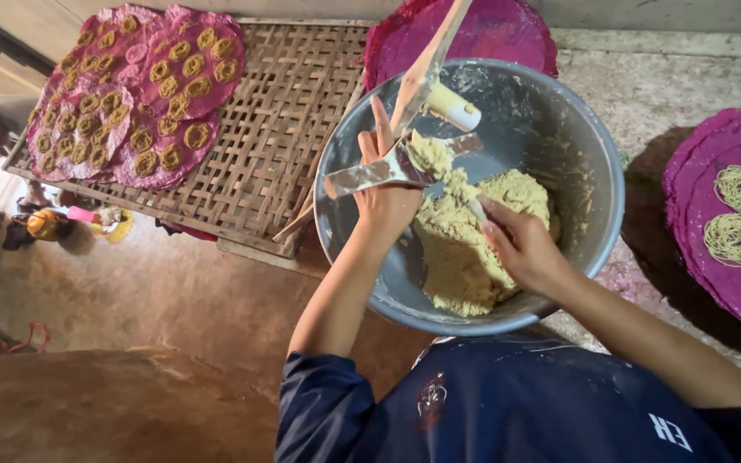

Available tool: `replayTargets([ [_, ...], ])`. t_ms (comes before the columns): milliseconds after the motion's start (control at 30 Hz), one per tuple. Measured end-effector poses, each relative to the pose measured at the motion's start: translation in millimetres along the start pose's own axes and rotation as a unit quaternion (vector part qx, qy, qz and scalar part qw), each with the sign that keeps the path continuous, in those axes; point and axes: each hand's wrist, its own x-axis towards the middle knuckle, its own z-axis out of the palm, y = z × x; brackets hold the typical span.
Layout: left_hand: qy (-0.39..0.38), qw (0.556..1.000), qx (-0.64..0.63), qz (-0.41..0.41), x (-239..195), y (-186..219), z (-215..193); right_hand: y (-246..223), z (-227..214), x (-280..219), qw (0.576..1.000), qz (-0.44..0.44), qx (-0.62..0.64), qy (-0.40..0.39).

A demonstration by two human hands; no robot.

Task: The person uses a manual dough press to form spiral noodle shapes from a yellow dough. They repeatedly scoop dough into the press, squeeze it onto a pink mat, and scrape excess dough back into a metal bowl. The formed noodles are arranged in circular patterns on the mat.

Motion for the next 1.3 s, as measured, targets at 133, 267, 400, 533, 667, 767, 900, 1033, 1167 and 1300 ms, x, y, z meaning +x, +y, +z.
replayTargets([
  [133,-0.072,0.994,0.010,-0.085,-8,-14,-1,-20,-38,-7,0.981,0.112,-0.113,-0.108],
  [267,-0.116,0.992,-0.048,-0.027,-8,-11,-5,-75,-114,36,0.925,0.209,-0.227,-0.224],
  [400,-0.161,0.984,-0.055,0.058,-28,13,9,-115,-112,65,0.872,0.062,-0.365,-0.320],
  [533,-0.261,0.941,-0.212,-0.046,-44,18,21,-114,-59,35,0.733,-0.141,-0.614,-0.257],
  [667,-0.290,0.878,-0.357,-0.131,-48,10,12,-127,-70,13,0.724,-0.279,-0.600,-0.192],
  [767,-0.318,0.913,-0.197,-0.161,-30,0,-14,-173,-119,10,0.722,-0.166,-0.636,-0.215],
  [900,-0.307,0.933,-0.140,-0.123,-13,15,-33,-195,-124,16,0.728,-0.127,-0.637,-0.219],
  [1033,-0.276,0.956,-0.095,-0.021,-2,30,-21,-144,-66,32,0.723,-0.208,-0.634,-0.178],
  [1167,-0.309,0.940,-0.129,-0.060,-18,22,-13,-113,-46,30,0.731,-0.248,-0.610,-0.178],
  [1300,-0.259,0.918,-0.196,-0.227,-20,-9,-13,-125,-86,21,0.830,-0.071,-0.522,-0.182],
])
